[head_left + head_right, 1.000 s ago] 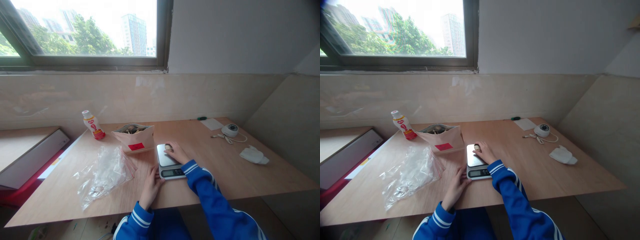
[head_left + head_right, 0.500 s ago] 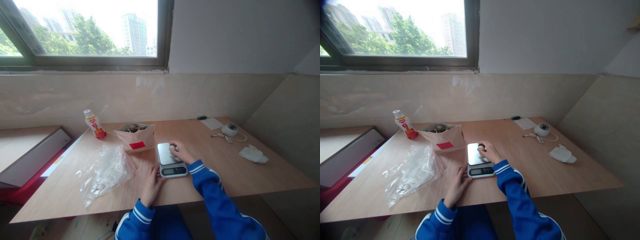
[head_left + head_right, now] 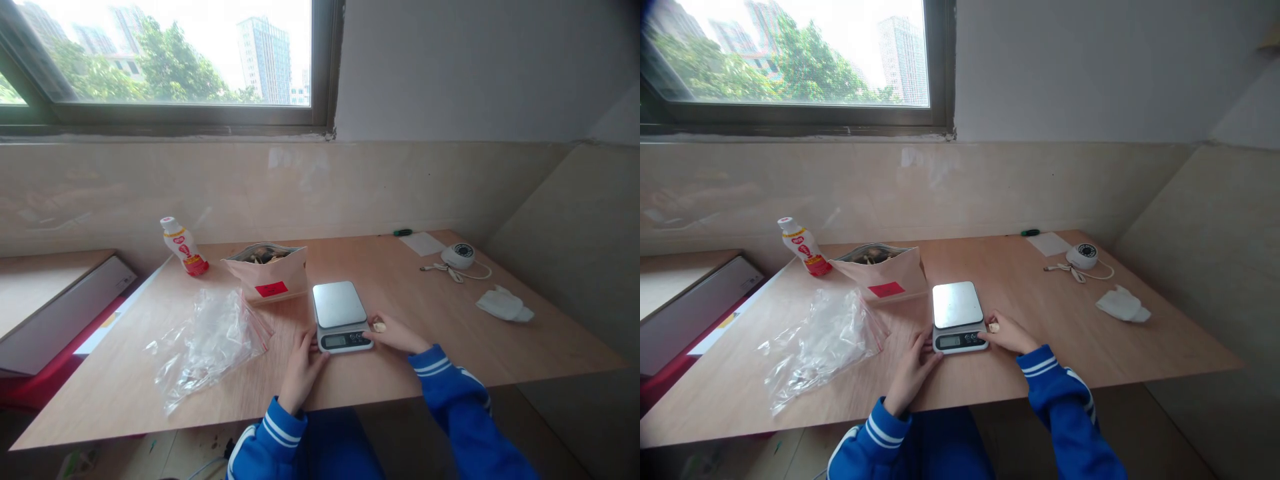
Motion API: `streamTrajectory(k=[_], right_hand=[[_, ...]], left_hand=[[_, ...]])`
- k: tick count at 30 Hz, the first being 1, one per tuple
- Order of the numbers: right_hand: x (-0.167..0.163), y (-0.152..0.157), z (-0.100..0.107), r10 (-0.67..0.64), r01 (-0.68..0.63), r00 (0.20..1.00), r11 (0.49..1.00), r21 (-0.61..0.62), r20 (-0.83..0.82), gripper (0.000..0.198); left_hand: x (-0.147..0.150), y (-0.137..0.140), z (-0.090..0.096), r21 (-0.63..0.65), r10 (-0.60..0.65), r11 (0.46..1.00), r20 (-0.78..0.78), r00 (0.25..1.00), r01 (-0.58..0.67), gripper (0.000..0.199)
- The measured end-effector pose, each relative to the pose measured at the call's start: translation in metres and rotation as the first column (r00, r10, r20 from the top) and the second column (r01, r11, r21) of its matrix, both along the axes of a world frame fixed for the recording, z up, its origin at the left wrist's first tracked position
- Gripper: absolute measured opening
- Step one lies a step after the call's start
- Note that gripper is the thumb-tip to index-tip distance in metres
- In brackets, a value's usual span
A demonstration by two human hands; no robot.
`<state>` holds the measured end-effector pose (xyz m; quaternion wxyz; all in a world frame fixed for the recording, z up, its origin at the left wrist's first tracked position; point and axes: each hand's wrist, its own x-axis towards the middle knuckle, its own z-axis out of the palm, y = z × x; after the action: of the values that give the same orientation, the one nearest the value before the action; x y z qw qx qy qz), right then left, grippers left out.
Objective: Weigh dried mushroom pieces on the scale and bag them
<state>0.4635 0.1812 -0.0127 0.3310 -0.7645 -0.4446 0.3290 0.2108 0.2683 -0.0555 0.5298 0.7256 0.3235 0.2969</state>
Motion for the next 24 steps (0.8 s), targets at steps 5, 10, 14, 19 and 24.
streamTrajectory(k=[5, 10, 14, 19, 24], right_hand=[[0.005, 0.008, -0.005, 0.008, -0.011, 0.994, 1.0, -0.025, -0.112, 0.033], [0.009, 0.01, -0.012, 0.049, -0.051, 0.996, 0.998, -0.026, -0.078, 0.034], [0.01, 0.001, -0.009, 0.007, -0.012, 0.989, 0.999, -0.03, -0.148, 0.042], [0.017, -0.008, -0.016, -0.176, 0.156, 0.931, 0.984, -0.088, -0.32, 0.056], [0.021, -0.013, -0.029, -0.218, 0.229, 0.916, 0.973, -0.008, -0.337, 0.048]], left_hand=[[0.0, 0.0, 0.001, 0.002, -0.009, 1.0, -0.02, 1.0, 0.009, 0.048], [0.0, 0.0, 0.002, 0.003, -0.006, 1.0, -0.018, 1.0, 0.006, 0.049], [0.0, -0.001, 0.004, -0.012, -0.01, 1.0, -0.023, 1.0, 0.01, 0.049], [-0.001, 0.0, 0.005, -0.008, -0.012, 1.0, -0.027, 1.0, 0.012, 0.049], [-0.001, -0.001, 0.005, -0.006, -0.012, 1.0, -0.029, 0.999, 0.012, 0.049]])
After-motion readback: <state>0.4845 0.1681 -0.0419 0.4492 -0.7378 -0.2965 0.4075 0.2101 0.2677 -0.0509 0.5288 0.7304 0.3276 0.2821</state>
